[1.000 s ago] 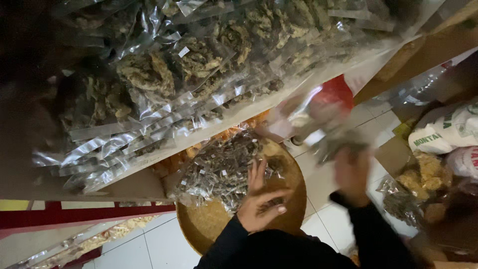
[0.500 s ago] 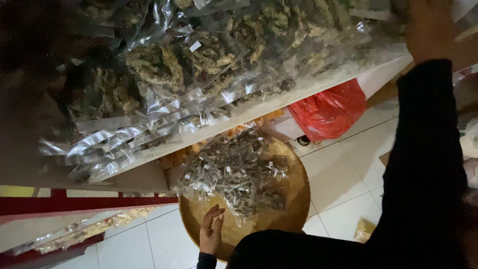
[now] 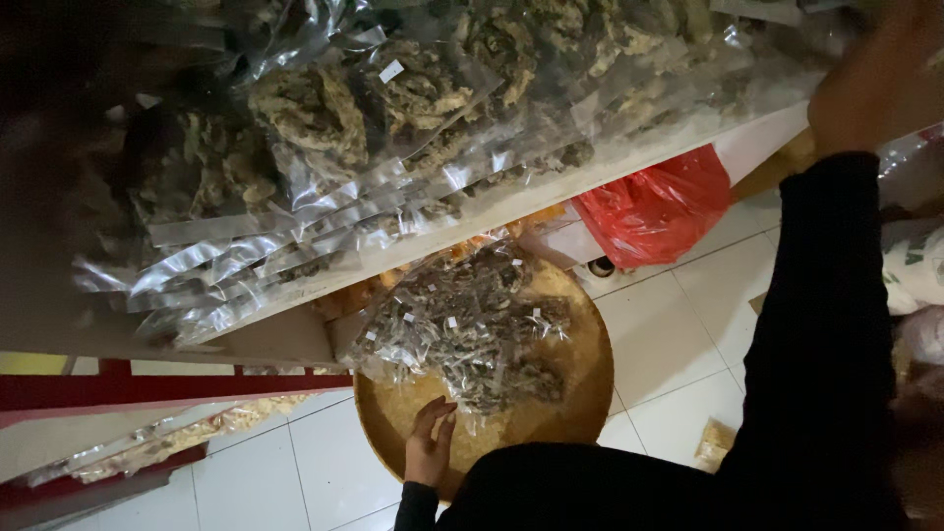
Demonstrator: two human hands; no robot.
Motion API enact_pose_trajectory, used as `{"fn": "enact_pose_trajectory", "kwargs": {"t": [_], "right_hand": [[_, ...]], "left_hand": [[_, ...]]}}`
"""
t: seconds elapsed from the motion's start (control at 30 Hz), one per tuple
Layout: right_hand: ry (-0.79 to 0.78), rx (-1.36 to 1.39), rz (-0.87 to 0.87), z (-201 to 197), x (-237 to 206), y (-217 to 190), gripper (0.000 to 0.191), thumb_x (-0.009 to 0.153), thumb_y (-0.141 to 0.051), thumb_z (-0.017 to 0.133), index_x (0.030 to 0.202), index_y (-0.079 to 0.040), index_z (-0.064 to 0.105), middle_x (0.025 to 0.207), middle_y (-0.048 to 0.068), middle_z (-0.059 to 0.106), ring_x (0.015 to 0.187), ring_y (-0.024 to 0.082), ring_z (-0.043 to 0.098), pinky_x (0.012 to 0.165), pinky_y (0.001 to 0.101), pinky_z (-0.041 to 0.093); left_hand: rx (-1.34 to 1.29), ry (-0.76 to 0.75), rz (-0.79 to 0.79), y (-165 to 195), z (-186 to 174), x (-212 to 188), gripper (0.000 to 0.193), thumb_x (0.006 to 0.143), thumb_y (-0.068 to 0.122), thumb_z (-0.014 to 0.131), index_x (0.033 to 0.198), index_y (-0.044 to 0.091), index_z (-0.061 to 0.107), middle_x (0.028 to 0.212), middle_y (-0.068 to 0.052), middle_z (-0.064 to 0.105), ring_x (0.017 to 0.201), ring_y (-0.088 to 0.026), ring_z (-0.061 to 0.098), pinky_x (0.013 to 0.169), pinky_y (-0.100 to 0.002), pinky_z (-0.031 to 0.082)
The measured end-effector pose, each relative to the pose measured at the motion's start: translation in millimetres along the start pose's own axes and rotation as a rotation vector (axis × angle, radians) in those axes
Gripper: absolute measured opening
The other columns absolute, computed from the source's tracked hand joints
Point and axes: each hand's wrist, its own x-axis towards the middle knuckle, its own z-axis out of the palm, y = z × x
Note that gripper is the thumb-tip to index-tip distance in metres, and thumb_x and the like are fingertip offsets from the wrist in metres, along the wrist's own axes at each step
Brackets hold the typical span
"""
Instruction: The person lifts vacuum-sealed plastic bags of dried goods from a large round woven tray and arranges them in rows on a red shelf above, pressing the bags into place one at a time. Once the tray is empty, the person carries the tray away from the shelf.
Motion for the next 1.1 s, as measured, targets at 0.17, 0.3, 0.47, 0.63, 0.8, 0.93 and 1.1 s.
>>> {"fn": "enact_pose_trajectory", "kwargs": {"t": [0.17,0.3,0.47,0.63,0.8,0.93,1.1], "right_hand": [[0.224,0.246,0.136,7,-76,-18,0.047,0.095,-0.025,0.063,0.137,-0.004,0.060,0.132,0.022,0.062,0.128,0.039,0.057,0.112,0.0465,0.044],[-0.102,0.444,0.477,21,-235,-107,0.051,0.092,-0.029,0.065,0.138,-0.006,0.059,0.135,0.021,0.062,0.131,0.038,0.056,0.115,0.0454,0.044],[-1.266,0.286,0.284,13,-409,-211,0.056,0.090,-0.035,0.067,0.138,-0.009,0.059,0.136,0.020,0.063,0.133,0.036,0.056,0.118,0.0451,0.044],[-1.351,0.169,-0.001,8,-437,-263,0.062,0.091,-0.052,0.065,0.139,-0.014,0.058,0.133,0.017,0.065,0.126,0.037,0.059,0.112,0.0495,0.046],[-1.268,0.400,0.049,20,-439,-320,0.100,0.067,-0.067,0.071,0.139,-0.001,0.052,0.134,0.027,0.058,0.120,0.046,0.058,0.102,0.0543,0.047],[-1.233,0.313,-0.377,15,-452,-336,0.122,0.048,-0.076,0.076,0.140,0.001,0.055,0.136,0.036,0.052,0.120,0.053,0.056,0.100,0.0589,0.046],[-1.849,0.524,-0.367,1,-469,-314,0.091,0.068,-0.057,0.077,0.147,-0.019,0.053,0.152,0.019,0.048,0.126,0.038,0.056,0.108,0.0451,0.047]], "left_hand": [[0.001,-0.031,-0.002,-8,19,13,0.023,0.092,0.018,0.071,0.114,0.011,0.074,0.131,-0.016,0.067,0.124,-0.031,0.063,0.104,-0.039,0.049],[0.046,-0.007,-0.127,-39,40,21,0.034,0.089,0.022,0.074,0.120,0.010,0.067,0.128,-0.016,0.067,0.121,-0.033,0.063,0.102,-0.041,0.051],[0.136,-0.001,-0.399,-100,56,4,0.050,0.084,0.027,0.079,0.126,0.008,0.060,0.125,-0.017,0.068,0.118,-0.034,0.064,0.098,-0.043,0.052],[0.169,0.007,-0.357,-111,77,-3,0.062,0.079,0.029,0.082,0.130,0.005,0.057,0.124,-0.019,0.066,0.115,-0.034,0.063,0.096,-0.045,0.054],[0.229,-0.085,-0.320,-55,94,11,0.081,0.068,0.029,0.092,0.130,-0.002,0.050,0.116,-0.020,0.066,0.107,-0.035,0.063,0.091,-0.045,0.055],[-0.422,-0.168,-0.614,-29,87,25,0.055,0.070,0.028,0.081,0.117,0.003,0.066,0.101,-0.017,0.077,0.090,-0.033,0.073,0.081,-0.044,0.059],[-0.783,-0.090,-0.839,-72,97,28,0.041,0.083,0.027,0.068,0.117,0.010,0.052,0.089,-0.014,0.071,0.083,-0.030,0.066,0.076,-0.042,0.055]]}}
